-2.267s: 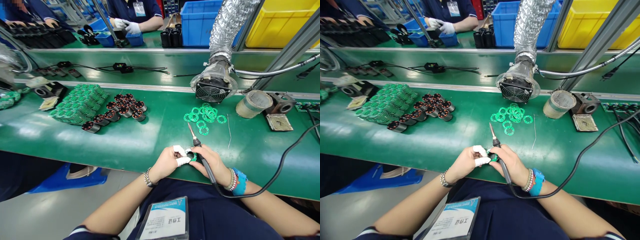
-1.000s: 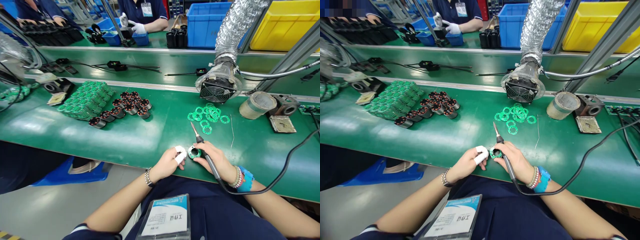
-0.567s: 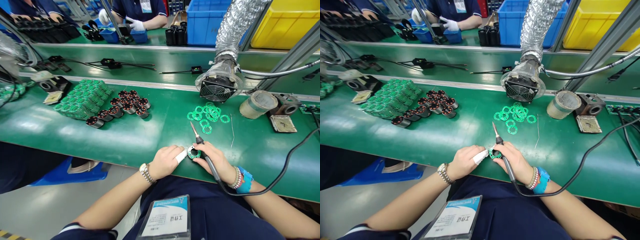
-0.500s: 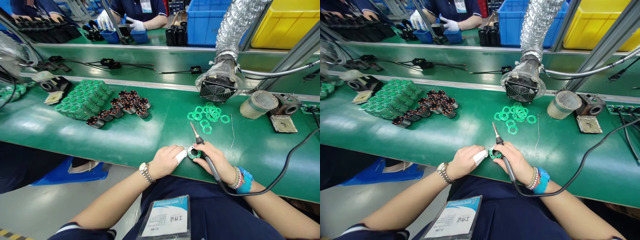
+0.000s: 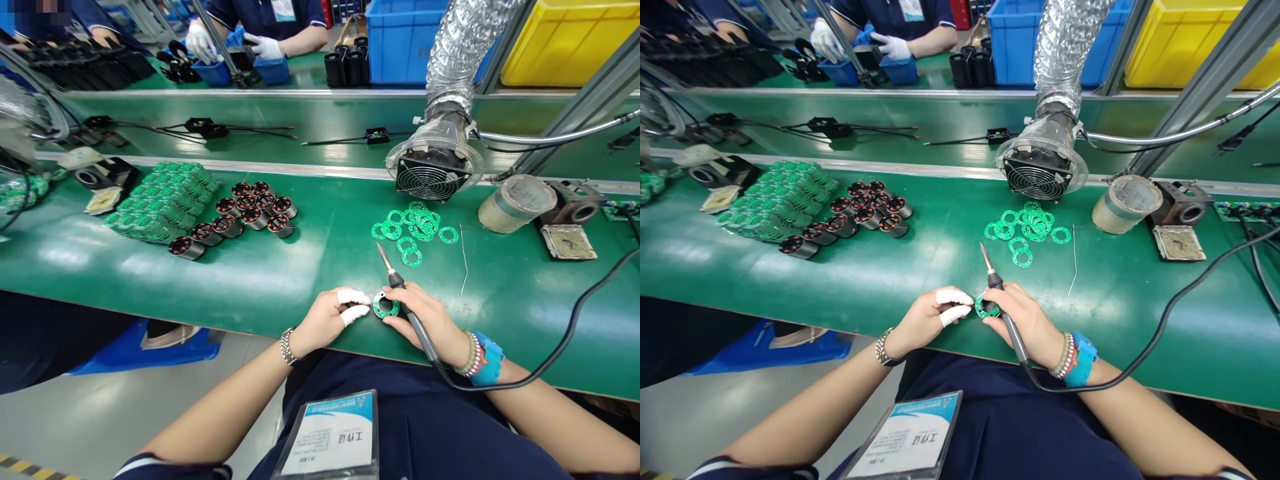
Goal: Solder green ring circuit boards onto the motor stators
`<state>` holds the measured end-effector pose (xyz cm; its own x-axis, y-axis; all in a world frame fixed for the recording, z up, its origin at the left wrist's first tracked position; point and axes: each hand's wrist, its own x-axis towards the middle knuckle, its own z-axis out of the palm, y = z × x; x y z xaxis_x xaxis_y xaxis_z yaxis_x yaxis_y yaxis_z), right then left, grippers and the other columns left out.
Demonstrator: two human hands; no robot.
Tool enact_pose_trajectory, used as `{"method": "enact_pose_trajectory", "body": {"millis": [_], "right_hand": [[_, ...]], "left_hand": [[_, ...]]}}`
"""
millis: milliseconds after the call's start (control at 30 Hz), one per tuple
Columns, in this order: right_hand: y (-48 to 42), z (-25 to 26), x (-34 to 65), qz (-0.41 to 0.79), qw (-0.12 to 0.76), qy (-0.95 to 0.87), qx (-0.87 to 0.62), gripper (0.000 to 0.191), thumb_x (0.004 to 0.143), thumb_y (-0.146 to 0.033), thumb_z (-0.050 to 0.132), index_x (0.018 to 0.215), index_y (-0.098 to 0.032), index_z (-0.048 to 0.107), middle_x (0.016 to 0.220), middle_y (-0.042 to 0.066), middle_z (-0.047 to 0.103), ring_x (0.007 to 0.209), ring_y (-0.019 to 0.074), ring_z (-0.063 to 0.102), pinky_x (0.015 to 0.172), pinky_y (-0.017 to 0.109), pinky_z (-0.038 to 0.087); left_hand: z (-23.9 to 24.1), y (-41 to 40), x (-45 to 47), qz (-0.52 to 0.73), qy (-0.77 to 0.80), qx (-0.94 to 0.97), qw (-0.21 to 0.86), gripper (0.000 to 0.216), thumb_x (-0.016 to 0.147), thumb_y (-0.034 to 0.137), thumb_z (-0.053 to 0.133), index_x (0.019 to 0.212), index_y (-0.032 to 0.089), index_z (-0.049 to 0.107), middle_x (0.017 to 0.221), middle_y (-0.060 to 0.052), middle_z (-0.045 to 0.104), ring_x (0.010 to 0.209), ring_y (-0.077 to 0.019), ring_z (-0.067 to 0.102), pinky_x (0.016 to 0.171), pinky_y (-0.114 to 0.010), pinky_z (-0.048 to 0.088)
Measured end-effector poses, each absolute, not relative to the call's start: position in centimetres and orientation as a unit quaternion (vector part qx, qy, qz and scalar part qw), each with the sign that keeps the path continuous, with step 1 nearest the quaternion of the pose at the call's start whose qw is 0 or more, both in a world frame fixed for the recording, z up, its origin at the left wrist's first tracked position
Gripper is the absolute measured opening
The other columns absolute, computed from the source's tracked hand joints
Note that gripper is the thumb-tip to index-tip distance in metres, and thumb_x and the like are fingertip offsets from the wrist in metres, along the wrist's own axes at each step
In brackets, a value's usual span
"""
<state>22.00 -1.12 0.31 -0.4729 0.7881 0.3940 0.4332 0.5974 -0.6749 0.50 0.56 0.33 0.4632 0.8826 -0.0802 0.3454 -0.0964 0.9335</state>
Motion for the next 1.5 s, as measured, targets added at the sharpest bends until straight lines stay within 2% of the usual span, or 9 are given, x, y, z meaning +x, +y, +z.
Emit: {"method": "enact_pose_trajectory", "body": {"millis": [233,400,633,733,933,1067,1200,1367,1500], "right_hand": [[-1.1,0.5,22.0,0.249,0.354,-0.821,-0.373,0.03,0.085,-0.023,0.055,0.113,-0.019,0.048,0.097,0.008,0.06,0.087,0.0181,0.056,0.076,0.034,0.051],[-1.2,0.5,22.0,0.25,0.352,-0.821,-0.373,0.03,0.085,-0.023,0.055,0.114,-0.02,0.047,0.1,0.009,0.06,0.089,0.0192,0.056,0.078,0.035,0.05],[-1.1,0.2,22.0,0.25,0.346,-0.823,-0.375,0.031,0.085,-0.022,0.056,0.114,-0.019,0.047,0.102,0.009,0.06,0.089,0.0192,0.054,0.078,0.035,0.049],[-1.1,0.3,22.0,0.252,0.346,-0.823,-0.374,0.031,0.085,-0.023,0.056,0.114,-0.02,0.047,0.102,0.009,0.06,0.088,0.0195,0.054,0.077,0.036,0.05],[-1.2,0.3,21.9,0.252,0.346,-0.823,-0.375,0.03,0.085,-0.02,0.056,0.113,-0.02,0.046,0.105,0.009,0.059,0.09,0.0192,0.054,0.078,0.035,0.049],[-1.2,0.2,21.9,0.257,0.351,-0.818,-0.377,0.029,0.084,-0.019,0.056,0.112,-0.019,0.048,0.106,0.009,0.059,0.092,0.0182,0.054,0.08,0.033,0.049],[-1.1,0.5,22.1,0.273,0.342,-0.813,-0.384,0.03,0.084,-0.02,0.057,0.112,-0.02,0.048,0.105,0.008,0.059,0.094,0.0189,0.056,0.082,0.034,0.049],[-1.6,1.3,22.3,0.27,0.343,-0.798,-0.415,0.04,0.081,-0.021,0.06,0.117,-0.02,0.044,0.115,0.01,0.056,0.105,0.0213,0.055,0.09,0.037,0.047],[-2.3,1.5,22.1,0.231,0.332,-0.812,-0.421,0.035,0.083,-0.023,0.058,0.115,-0.02,0.046,0.101,0.009,0.058,0.093,0.0215,0.056,0.08,0.036,0.05]], "left_hand": [[-0.1,1.5,0.6,0.277,0.402,0.757,0.435,0.011,0.081,0.026,0.057,0.08,0.017,0.065,0.08,-0.004,0.065,0.073,-0.0136,0.059,0.07,-0.026,0.048],[0.0,1.2,1.2,0.262,0.417,0.762,0.42,0.012,0.081,0.025,0.054,0.074,0.016,0.057,0.075,-0.002,0.057,0.063,-0.01,0.052,0.059,-0.022,0.044],[0.4,1.0,1.9,0.252,0.441,0.604,0.614,0.014,0.078,0.029,0.057,0.079,0.016,0.052,0.066,0.002,0.052,0.055,-0.009,0.052,0.049,-0.02,0.046],[0.6,1.2,1.9,0.256,0.437,0.592,0.627,0.016,0.076,0.029,0.059,0.076,0.015,0.052,0.066,0.001,0.052,0.056,-0.0085,0.053,0.048,-0.019,0.046],[0.4,0.6,3.1,0.267,0.462,0.478,0.698,0.021,0.078,0.03,0.059,0.078,0.015,0.045,0.058,0.003,0.055,0.044,-0.0061,0.052,0.044,-0.017,0.045],[0.4,-0.1,3.7,0.343,0.461,0.394,0.717,0.032,0.072,0.031,0.066,0.088,0.018,0.042,0.068,0.005,0.052,0.049,-0.0072,0.055,0.042,-0.018,0.048],[0.7,0.4,3.4,0.325,0.451,0.383,0.738,0.035,0.073,0.035,0.066,0.098,0.018,0.049,0.073,0.003,0.054,0.055,-0.009,0.058,0.049,-0.022,0.052],[0.5,0.5,3.0,0.285,0.495,0.492,0.656,0.021,0.08,0.035,0.057,0.08,0.013,0.054,0.063,-0.001,0.061,0.058,-0.0108,0.061,0.061,-0.024,0.053],[0.0,-1.2,3.0,0.29,0.498,0.524,0.626,0.017,0.084,0.031,0.05,0.078,0.015,0.052,0.07,-0.004,0.064,0.064,-0.0142,0.065,0.065,-0.028,0.054]]}}
